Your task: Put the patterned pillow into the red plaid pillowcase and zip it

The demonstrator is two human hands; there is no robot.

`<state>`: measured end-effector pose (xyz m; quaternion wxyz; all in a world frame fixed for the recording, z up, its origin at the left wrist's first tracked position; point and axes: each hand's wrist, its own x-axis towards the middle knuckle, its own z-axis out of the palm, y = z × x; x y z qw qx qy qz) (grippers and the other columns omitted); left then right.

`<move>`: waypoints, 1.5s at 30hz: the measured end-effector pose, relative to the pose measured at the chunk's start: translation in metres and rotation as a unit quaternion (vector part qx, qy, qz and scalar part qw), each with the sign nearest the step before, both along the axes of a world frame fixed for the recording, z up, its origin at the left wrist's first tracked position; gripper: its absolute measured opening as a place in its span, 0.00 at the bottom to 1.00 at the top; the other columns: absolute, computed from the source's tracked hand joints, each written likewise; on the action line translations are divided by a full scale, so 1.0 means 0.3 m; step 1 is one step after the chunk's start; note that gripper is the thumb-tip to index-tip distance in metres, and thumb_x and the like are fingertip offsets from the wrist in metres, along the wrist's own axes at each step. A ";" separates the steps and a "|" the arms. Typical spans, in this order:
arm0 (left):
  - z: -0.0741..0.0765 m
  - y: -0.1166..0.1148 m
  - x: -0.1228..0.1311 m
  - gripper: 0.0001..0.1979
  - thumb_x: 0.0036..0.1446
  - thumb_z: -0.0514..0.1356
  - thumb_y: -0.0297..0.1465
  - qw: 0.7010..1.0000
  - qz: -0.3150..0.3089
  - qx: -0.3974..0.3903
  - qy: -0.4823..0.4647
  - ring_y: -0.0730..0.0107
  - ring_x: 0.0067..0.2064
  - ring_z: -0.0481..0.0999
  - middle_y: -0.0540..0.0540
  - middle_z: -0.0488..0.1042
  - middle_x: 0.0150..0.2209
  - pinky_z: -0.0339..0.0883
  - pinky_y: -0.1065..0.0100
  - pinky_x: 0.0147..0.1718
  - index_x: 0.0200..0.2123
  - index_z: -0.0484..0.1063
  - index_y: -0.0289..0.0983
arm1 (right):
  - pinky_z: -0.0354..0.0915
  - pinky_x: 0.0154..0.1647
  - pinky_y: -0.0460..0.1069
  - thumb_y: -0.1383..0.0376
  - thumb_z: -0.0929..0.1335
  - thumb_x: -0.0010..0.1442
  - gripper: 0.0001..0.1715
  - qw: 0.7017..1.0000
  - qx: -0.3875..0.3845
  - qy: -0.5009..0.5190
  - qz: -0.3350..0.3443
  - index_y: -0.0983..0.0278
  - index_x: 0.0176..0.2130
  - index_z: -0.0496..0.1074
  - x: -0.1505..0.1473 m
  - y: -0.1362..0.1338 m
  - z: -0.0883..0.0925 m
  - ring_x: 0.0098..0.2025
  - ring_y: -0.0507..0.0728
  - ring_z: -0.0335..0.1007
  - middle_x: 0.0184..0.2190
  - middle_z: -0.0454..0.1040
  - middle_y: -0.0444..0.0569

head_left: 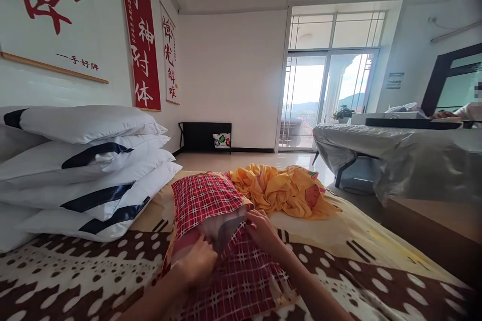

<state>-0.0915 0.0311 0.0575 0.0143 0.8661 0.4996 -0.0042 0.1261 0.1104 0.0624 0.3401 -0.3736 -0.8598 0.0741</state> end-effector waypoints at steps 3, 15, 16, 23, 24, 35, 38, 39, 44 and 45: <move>0.004 -0.077 -0.019 0.06 0.53 0.59 0.30 0.999 0.003 -0.033 -0.042 0.55 0.46 0.75 0.40 0.77 0.41 0.61 0.55 0.54 0.32 0.76 0.36 | 0.54 0.47 0.52 0.73 0.62 0.56 0.09 0.998 -0.023 -0.041 0.037 0.62 0.33 0.69 0.005 0.025 -0.093 0.42 0.58 0.66 0.36 0.73 0.47; 0.060 -0.152 -0.315 0.13 0.61 0.49 0.36 0.961 0.108 0.207 -0.146 0.62 0.35 0.72 0.45 0.74 0.31 0.57 0.53 0.47 0.33 0.71 0.39 | 0.58 0.44 0.50 0.67 0.63 0.62 0.07 0.996 -0.063 -0.033 0.054 0.63 0.32 0.69 0.030 0.081 -0.197 0.41 0.58 0.67 0.36 0.72 0.50; 0.084 -0.130 -0.307 0.14 0.61 0.48 0.37 0.951 0.118 0.244 -0.149 0.63 0.33 0.71 0.46 0.73 0.29 0.55 0.52 0.48 0.33 0.70 0.38 | 0.59 0.44 0.50 0.66 0.62 0.62 0.08 0.996 -0.064 -0.027 0.049 0.63 0.33 0.69 0.018 0.083 -0.202 0.42 0.58 0.67 0.37 0.73 0.51; 0.055 0.071 -0.219 0.19 0.63 0.43 0.40 0.964 0.160 0.112 -0.178 0.61 0.34 0.73 0.42 0.75 0.32 0.61 0.62 0.39 0.29 0.67 0.38 | 0.60 0.38 0.50 0.64 0.62 0.60 0.10 0.995 -0.091 -0.008 0.034 0.64 0.30 0.69 0.055 0.106 -0.217 0.37 0.59 0.69 0.33 0.75 0.51; 0.027 0.081 -0.199 0.18 0.63 0.45 0.40 0.971 0.143 0.084 -0.171 0.61 0.34 0.74 0.43 0.76 0.32 0.61 0.64 0.36 0.29 0.69 0.38 | 0.60 0.36 0.49 0.64 0.62 0.58 0.10 0.995 -0.096 -0.002 0.028 0.64 0.28 0.69 0.077 0.120 -0.199 0.34 0.58 0.69 0.30 0.74 0.50; 0.144 0.088 -0.369 0.14 0.57 0.50 0.43 0.921 0.153 0.102 -0.344 0.68 0.31 0.64 0.52 0.61 0.26 0.57 0.69 0.33 0.27 0.58 0.40 | 0.62 0.42 0.51 0.64 0.63 0.55 0.07 0.993 -0.082 0.075 -0.035 0.63 0.31 0.70 -0.040 0.174 -0.157 0.39 0.60 0.69 0.35 0.76 0.52; 0.091 0.106 -0.402 0.16 0.58 0.50 0.46 0.907 0.169 0.105 -0.370 0.68 0.31 0.63 0.52 0.60 0.26 0.58 0.68 0.34 0.28 0.58 0.39 | 0.61 0.46 0.54 0.64 0.63 0.56 0.07 0.994 -0.070 0.078 -0.042 0.62 0.30 0.69 -0.055 0.183 -0.152 0.42 0.61 0.69 0.36 0.75 0.52; 0.058 0.106 -0.403 0.18 0.57 0.50 0.47 0.910 0.165 0.089 -0.371 0.68 0.30 0.64 0.52 0.61 0.25 0.59 0.68 0.33 0.27 0.58 0.39 | 0.60 0.48 0.54 0.64 0.62 0.56 0.07 0.993 -0.065 0.088 -0.054 0.62 0.31 0.69 -0.040 0.195 -0.140 0.43 0.61 0.69 0.36 0.75 0.52; -0.068 0.074 -0.417 0.24 0.58 0.48 0.53 0.914 0.142 0.028 -0.378 0.68 0.28 0.66 0.51 0.64 0.25 0.63 0.68 0.31 0.24 0.59 0.39 | 0.61 0.50 0.58 0.61 0.61 0.57 0.12 0.980 -0.072 0.128 -0.135 0.62 0.40 0.67 0.076 0.241 -0.160 0.49 0.65 0.67 0.44 0.72 0.56; -0.077 0.067 -0.428 0.24 0.59 0.47 0.53 0.911 0.145 0.036 -0.385 0.67 0.30 0.67 0.50 0.65 0.26 0.64 0.68 0.33 0.25 0.60 0.39 | 0.62 0.49 0.59 0.58 0.62 0.57 0.16 0.977 -0.085 0.129 -0.147 0.63 0.44 0.67 0.090 0.243 -0.189 0.50 0.66 0.68 0.47 0.72 0.59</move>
